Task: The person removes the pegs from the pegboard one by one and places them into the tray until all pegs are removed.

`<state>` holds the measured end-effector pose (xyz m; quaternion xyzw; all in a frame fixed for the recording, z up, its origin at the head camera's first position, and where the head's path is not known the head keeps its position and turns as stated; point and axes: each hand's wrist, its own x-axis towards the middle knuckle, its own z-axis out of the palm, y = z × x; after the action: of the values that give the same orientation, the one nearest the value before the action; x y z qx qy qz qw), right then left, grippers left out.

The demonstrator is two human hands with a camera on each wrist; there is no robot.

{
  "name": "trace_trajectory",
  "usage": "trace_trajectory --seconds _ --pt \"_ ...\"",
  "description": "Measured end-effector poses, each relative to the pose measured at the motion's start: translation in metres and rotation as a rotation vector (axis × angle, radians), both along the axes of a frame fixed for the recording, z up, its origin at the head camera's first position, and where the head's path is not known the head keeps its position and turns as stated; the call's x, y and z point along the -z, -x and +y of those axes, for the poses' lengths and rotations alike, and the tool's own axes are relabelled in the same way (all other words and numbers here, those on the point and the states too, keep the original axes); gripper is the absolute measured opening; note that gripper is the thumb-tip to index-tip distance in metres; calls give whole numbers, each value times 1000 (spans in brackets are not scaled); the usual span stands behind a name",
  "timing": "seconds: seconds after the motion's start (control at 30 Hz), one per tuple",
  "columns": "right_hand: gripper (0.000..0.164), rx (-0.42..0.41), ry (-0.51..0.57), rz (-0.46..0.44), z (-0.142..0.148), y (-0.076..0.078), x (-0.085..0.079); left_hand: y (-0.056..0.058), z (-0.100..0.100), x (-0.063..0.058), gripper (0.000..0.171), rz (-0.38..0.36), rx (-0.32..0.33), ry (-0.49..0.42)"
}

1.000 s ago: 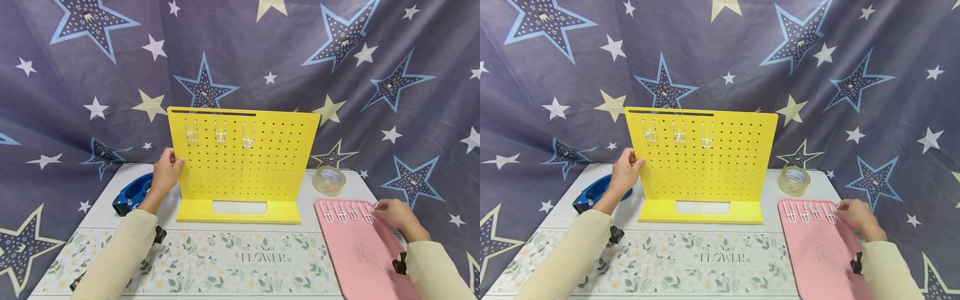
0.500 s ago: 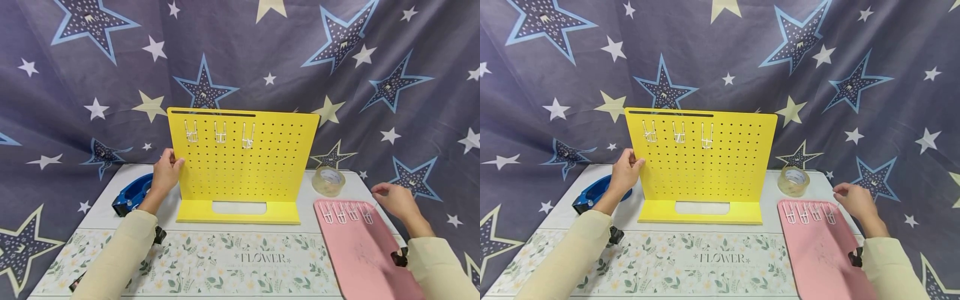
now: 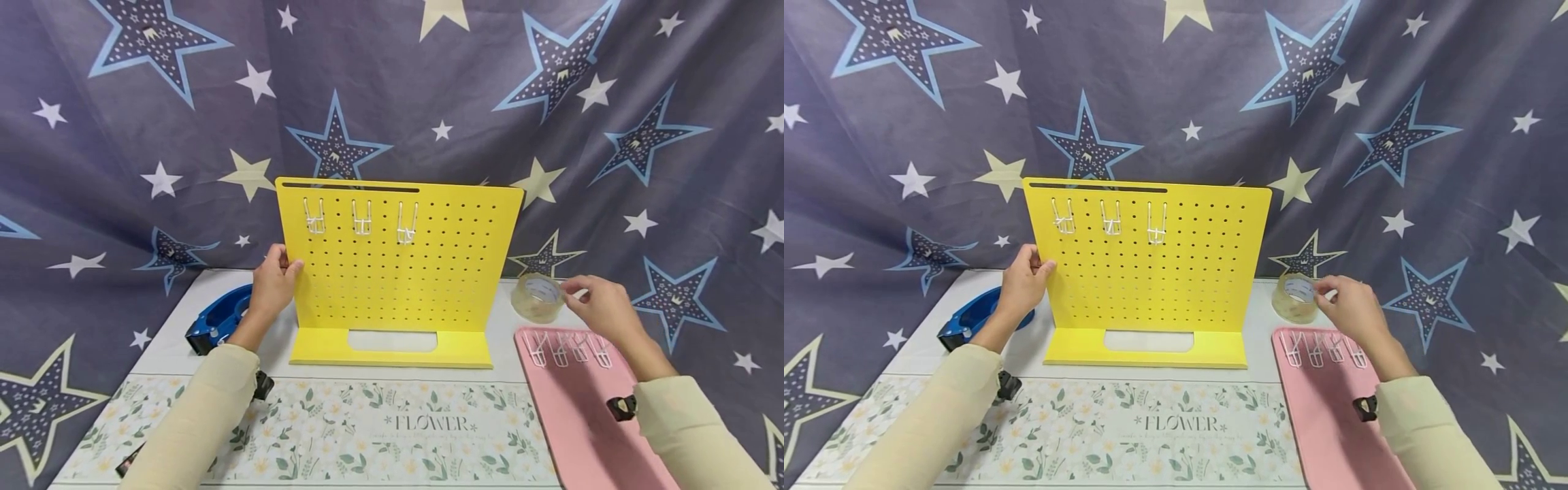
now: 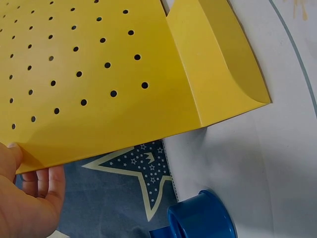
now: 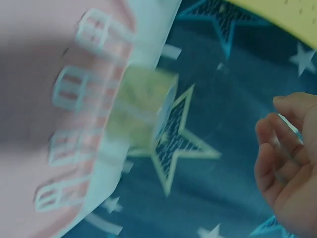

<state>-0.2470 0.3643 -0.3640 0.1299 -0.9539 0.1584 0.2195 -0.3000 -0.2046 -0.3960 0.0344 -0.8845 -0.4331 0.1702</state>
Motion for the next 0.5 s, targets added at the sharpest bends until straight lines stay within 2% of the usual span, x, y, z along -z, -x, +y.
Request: trace_trajectory --seconds 0.17,0.5 --pt "13 -61 11 20 -35 1 -4 -1 2 -2 31 -10 3 1" --pt "16 -133 48 28 -119 19 -14 0 -1 -2 30 -20 -2 -2"
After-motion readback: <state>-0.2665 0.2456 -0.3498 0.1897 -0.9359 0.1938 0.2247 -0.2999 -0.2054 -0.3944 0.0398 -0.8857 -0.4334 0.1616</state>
